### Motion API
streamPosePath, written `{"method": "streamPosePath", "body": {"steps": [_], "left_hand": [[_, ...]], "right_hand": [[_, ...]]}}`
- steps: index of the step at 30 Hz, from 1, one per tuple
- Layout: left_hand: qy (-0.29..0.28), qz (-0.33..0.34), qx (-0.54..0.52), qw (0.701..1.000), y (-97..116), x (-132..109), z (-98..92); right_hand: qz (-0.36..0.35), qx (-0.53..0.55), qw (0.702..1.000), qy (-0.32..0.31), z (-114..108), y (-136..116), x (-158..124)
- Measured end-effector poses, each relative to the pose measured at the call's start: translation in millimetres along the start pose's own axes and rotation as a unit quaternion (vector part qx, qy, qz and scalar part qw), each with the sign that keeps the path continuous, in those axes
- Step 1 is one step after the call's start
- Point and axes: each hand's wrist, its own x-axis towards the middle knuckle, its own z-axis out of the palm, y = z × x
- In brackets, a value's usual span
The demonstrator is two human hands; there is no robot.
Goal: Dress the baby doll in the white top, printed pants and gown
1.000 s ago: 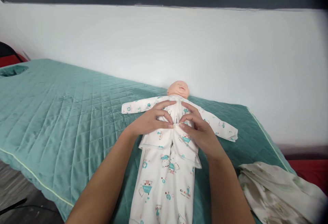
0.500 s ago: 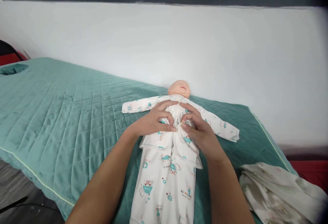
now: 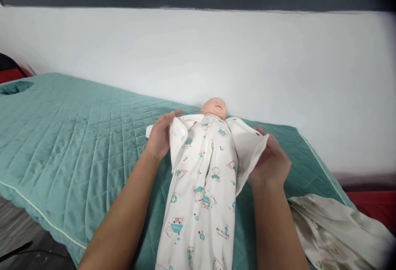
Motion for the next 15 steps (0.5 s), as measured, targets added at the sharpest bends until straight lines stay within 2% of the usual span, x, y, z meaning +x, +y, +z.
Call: {"method": "streamPosePath", "body": {"steps": [2,4,6,8,11,13,15], "left_hand": [[0.102,-0.037,-0.003,0.994,-6.6,7.0,-6.5],[0.144,-0.044,0.056,0.987,-11.7,9.7,-8.2],[0.120,-0.019,0.171,0.978,-14.9,8.0,-4.9],[0.056,0.016,0.294,0.954,-16.8,4.4,0.4],[-0.017,0.043,0.408,0.912,-18.2,3.0,3.2],[0.001,0.044,0.464,0.885,-18.7,6.4,-1.1],[0.070,0.048,0.517,0.852,-19.2,11.6,-8.6]], "right_hand": [[0.005,-0.021,0.997,0.077,-6.1,2.5,7.3],[0.009,-0.096,0.992,0.076,-7.7,7.3,10.8],[-0.013,-0.217,0.975,0.051,-5.8,14.0,11.6],[-0.044,-0.340,0.939,0.026,-3.0,20.5,11.4],[-0.050,-0.417,0.907,-0.020,-1.6,23.9,12.2],[-0.048,-0.447,0.893,-0.030,-4.1,20.4,14.4],[-0.065,-0.482,0.874,-0.004,-9.5,14.3,18.1]]}}
